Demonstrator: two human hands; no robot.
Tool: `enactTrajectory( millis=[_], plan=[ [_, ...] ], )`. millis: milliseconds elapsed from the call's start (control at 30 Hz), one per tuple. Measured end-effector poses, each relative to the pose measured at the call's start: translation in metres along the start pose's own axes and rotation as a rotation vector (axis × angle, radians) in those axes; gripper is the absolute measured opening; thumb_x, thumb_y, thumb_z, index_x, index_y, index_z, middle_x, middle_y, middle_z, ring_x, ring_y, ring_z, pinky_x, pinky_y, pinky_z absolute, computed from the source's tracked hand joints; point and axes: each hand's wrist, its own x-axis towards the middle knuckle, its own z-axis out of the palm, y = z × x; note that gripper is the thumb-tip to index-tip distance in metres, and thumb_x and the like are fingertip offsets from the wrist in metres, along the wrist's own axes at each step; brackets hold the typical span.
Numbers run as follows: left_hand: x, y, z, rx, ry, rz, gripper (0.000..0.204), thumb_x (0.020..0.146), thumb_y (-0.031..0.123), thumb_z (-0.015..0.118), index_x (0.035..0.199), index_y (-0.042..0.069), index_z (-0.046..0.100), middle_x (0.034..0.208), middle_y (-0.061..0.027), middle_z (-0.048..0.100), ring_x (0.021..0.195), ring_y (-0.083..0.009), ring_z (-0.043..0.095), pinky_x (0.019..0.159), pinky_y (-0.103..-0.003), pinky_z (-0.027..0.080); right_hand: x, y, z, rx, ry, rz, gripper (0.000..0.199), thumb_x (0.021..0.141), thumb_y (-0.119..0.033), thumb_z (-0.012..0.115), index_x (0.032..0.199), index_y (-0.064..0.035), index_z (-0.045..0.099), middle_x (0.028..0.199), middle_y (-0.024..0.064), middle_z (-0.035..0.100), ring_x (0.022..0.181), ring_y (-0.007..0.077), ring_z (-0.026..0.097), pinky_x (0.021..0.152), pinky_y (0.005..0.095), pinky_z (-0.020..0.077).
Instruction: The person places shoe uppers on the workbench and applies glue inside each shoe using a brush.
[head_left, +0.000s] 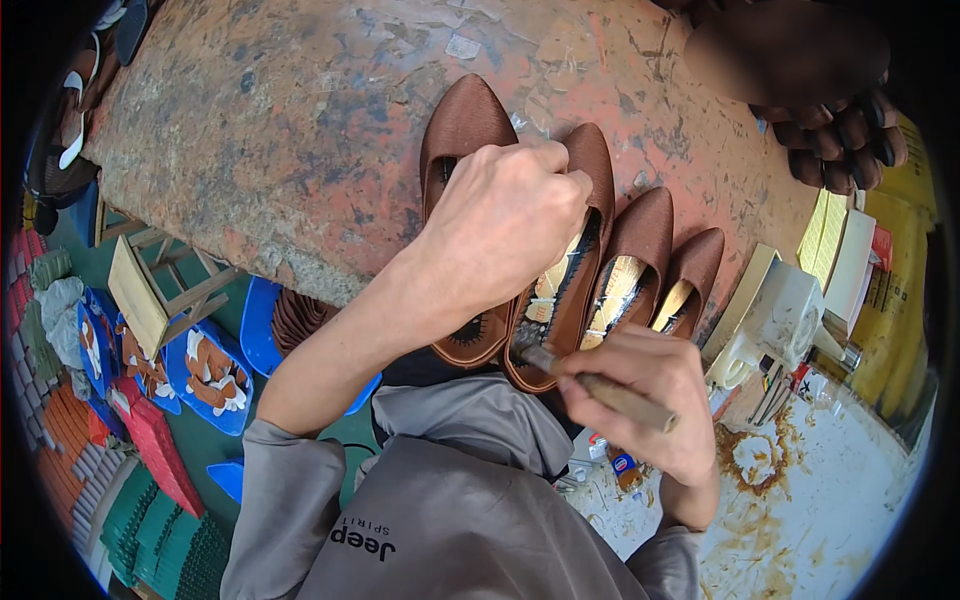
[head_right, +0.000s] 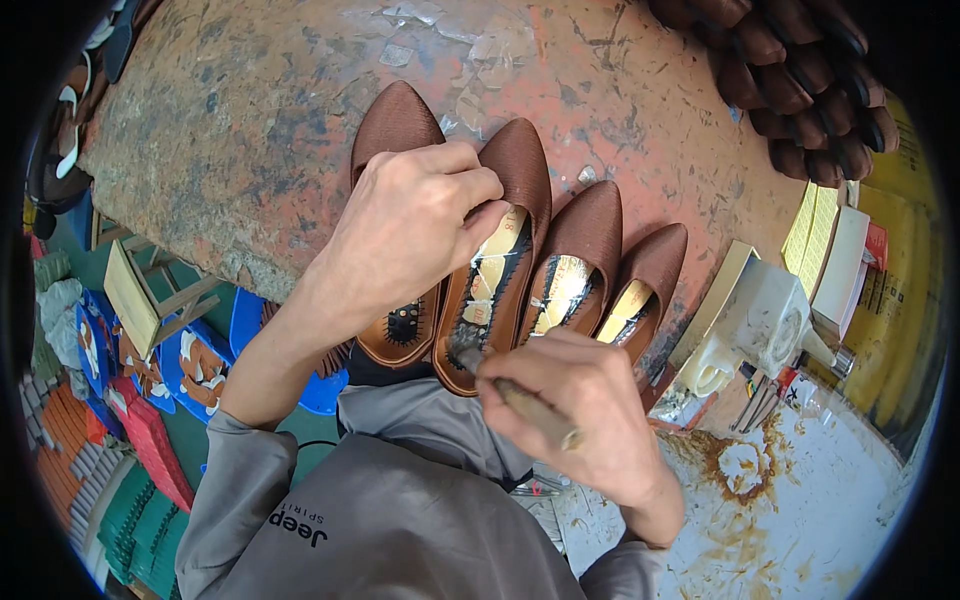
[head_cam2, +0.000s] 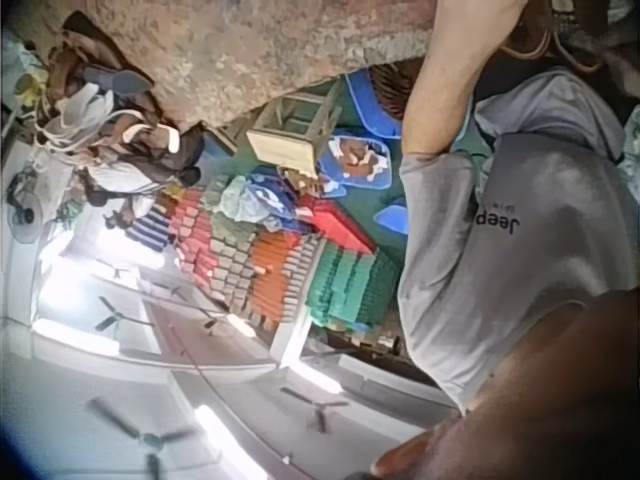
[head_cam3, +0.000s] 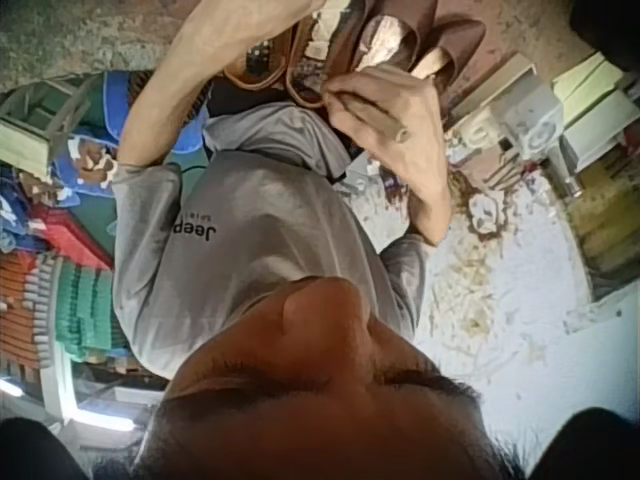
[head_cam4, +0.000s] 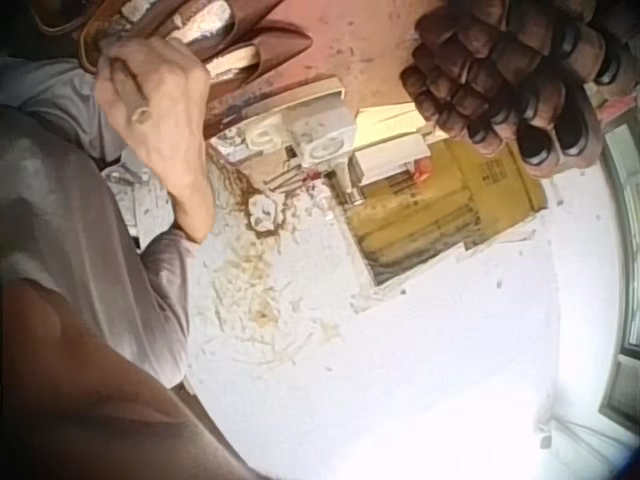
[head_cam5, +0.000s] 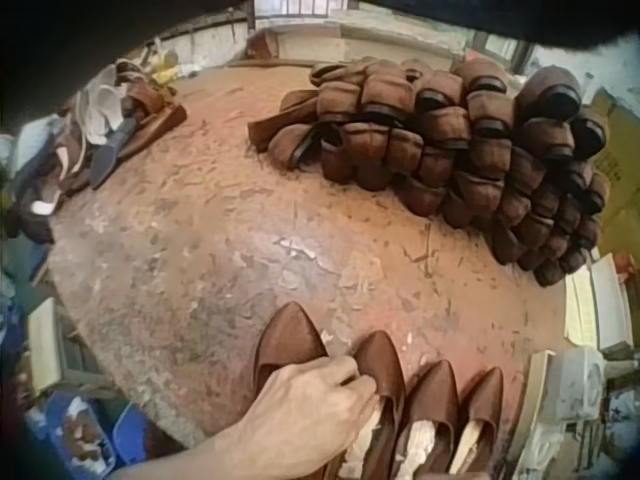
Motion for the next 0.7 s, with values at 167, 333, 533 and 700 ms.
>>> enactTrajectory(
  millis=[167,333,533,700],
  plan=[
    [-0.003,-0.002,0.0,-0.024,0.006,-0.019,0.013,0.087,0.014,0.084,0.089,0.002,0.079,0.083,-0.0111,0.069,0.073,-0.0353,0.072,0.065,-0.046,0.06,0.006,-0.001,-0.008,-0.101,-0.197,-0.127,0.025,0.073,-0.002,0.085,0.097,-0.0051,0.079,0.093,0.0089,0.068,0.091,0.0293,0.068,0.07,0.0412,0.0584],
    [-0.003,-0.002,-0.001,-0.024,-0.008,0.001,0.011,0.089,0.012,0.082,0.09,0.001,0.079,0.084,-0.0125,0.07,0.076,-0.0355,0.073,0.067,-0.046,0.061,0.008,0.007,-0.004,-0.297,0.228,-0.194,0.021,0.075,0.003,0.086,0.095,-0.0016,0.079,0.094,0.0106,0.073,0.08,0.0256,0.07,0.066,0.0372,0.0561],
    [0.008,-0.006,-0.014,-0.086,-0.101,-0.048,0.012,0.096,0.005,0.069,0.1,-0.004,0.077,0.091,-0.0205,0.072,0.087,-0.0424,0.074,0.078,-0.05,0.06,0.043,0.062,0.04,-0.584,0.649,-0.559,0.034,0.08,0.001,0.089,0.111,0.0054,0.077,0.095,0.0133,0.073,0.078,0.0275,0.068,0.066,0.0379,0.0577],
    [0.011,-0.007,-0.025,-0.025,-0.175,-0.09,0.02,0.101,0.004,0.061,0.108,-0.008,0.075,0.104,-0.0258,0.077,0.1,-0.045,0.075,0.087,-0.052,0.059,0.008,0.034,0.052,-0.635,0.635,-0.345,0.031,0.081,0.0,0.088,0.11,0.0051,0.078,0.095,0.0123,0.072,0.079,0.0252,0.066,0.064,0.0364,0.0567]
  ],
)
